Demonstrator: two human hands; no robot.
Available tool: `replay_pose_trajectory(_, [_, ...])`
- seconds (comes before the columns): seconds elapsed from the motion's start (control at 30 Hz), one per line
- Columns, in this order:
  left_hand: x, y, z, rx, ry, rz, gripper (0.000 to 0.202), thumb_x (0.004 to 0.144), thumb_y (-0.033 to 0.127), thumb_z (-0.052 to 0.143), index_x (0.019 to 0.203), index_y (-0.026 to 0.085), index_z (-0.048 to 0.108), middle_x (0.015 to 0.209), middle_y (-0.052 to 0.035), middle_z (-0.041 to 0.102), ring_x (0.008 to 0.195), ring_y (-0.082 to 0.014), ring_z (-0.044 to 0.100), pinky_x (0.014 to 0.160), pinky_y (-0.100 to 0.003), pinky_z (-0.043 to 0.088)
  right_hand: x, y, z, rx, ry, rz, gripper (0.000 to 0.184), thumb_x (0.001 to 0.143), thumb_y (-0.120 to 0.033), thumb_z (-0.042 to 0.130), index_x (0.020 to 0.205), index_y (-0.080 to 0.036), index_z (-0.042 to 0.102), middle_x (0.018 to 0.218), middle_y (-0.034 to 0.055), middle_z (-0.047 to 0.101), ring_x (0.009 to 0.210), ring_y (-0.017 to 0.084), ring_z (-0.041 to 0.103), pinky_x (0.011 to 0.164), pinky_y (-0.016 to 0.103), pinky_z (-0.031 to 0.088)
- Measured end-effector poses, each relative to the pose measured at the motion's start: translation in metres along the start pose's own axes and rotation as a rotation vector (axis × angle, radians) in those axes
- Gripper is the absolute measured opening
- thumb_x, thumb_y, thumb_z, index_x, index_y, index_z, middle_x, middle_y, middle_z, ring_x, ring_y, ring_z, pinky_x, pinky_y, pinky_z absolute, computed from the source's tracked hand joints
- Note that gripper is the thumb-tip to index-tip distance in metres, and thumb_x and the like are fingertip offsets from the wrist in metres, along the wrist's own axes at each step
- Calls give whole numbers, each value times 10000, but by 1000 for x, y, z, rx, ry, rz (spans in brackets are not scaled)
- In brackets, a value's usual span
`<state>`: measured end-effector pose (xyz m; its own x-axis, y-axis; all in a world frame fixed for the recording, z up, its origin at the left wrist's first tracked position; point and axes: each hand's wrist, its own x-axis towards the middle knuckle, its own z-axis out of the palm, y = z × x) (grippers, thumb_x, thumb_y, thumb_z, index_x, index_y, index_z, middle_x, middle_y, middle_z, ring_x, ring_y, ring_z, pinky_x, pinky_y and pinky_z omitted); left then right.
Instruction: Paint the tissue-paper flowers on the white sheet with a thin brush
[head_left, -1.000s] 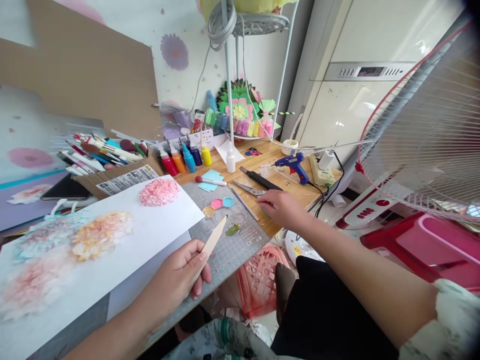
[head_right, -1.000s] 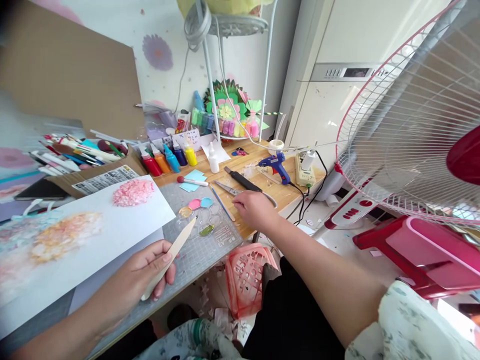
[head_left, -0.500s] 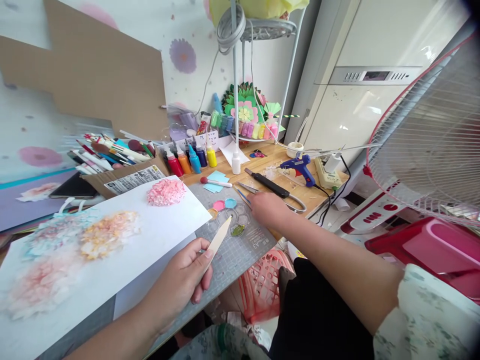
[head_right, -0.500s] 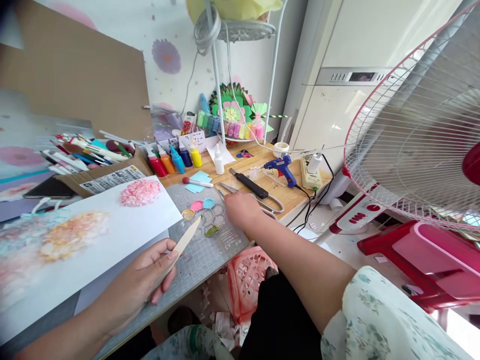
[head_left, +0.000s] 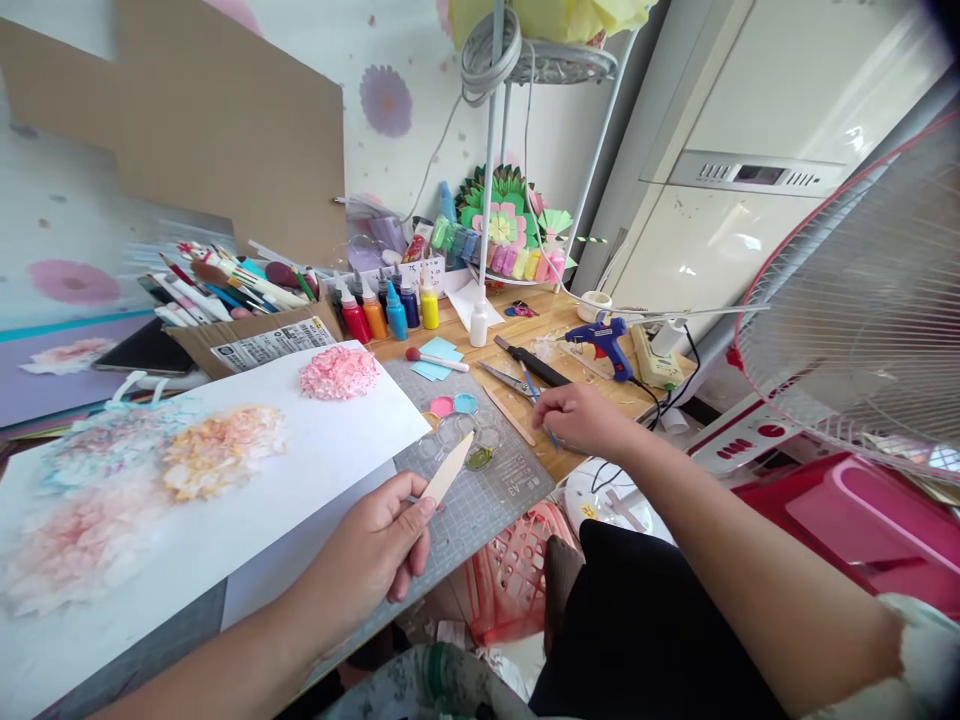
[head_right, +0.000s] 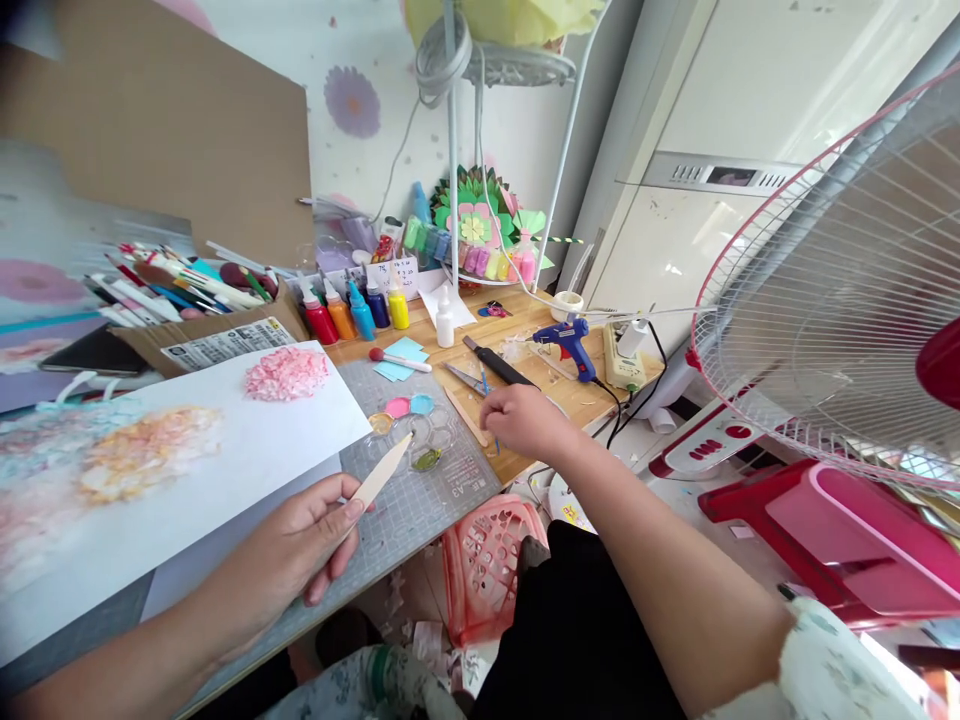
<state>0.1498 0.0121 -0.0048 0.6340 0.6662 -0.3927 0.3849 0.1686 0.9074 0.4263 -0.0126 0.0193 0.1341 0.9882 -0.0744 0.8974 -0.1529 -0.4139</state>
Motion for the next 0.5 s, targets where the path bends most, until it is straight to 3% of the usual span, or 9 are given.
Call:
replay_pose_trajectory(0.13, [-1, 2, 0, 4, -9, -6, 381, 855, 571, 470, 799, 195, 453, 505, 77, 501, 370, -61, 373, 383, -162, 281, -33, 8, -2, 196, 100, -177, 163, 941, -263, 529, 934, -119, 606, 763, 6, 592, 639, 90, 566, 557, 206, 488])
replay_pose_trajectory(0.23, [0, 3, 0, 2, -8, -21, 381, 852, 573, 471, 793, 197, 454, 501, 81, 495, 370, -63, 367, 383, -166, 292, -65, 6, -1, 299, 276, -362, 113, 911, -216, 528, 1007, -168, 562, 842, 18, 590, 710, 98, 577, 601, 209, 491])
replay_pose_trajectory(0.37, [1, 3, -1, -4, -14, -34, 375, 862, 568, 470, 790, 200, 454, 499, 82, 492, 366, -60, 362, 380, -163, 269, -97, -7, 1, 297, 444, -567, 76, 908, -184, 552, 848, -198, 508, 699, -16, 519, 631, 94, 505, 575, 220, 422])
replay_pose_trajectory(0.43, [1, 3, -1, -7, -13, -41, 378, 864, 571, 469, 785, 202, 446, 497, 82, 491, 359, -59, 358, 376, -163, 255, -104, -15, 4, 264, 463, -642, 65, 934, -166, 485, 902, -187, 537, 708, 9, 540, 655, 114, 523, 586, 241, 426])
replay_pose_trajectory(0.5, [1, 2, -2, -13, -13, -48, 383, 863, 578, 471, 788, 204, 441, 498, 81, 492, 356, -60, 352, 372, -164, 244, -105, -22, 8, 208, 443, -693, 181, 948, -153, 425, 1078, -153, 551, 803, 58, 603, 740, 141, 576, 642, 262, 470])
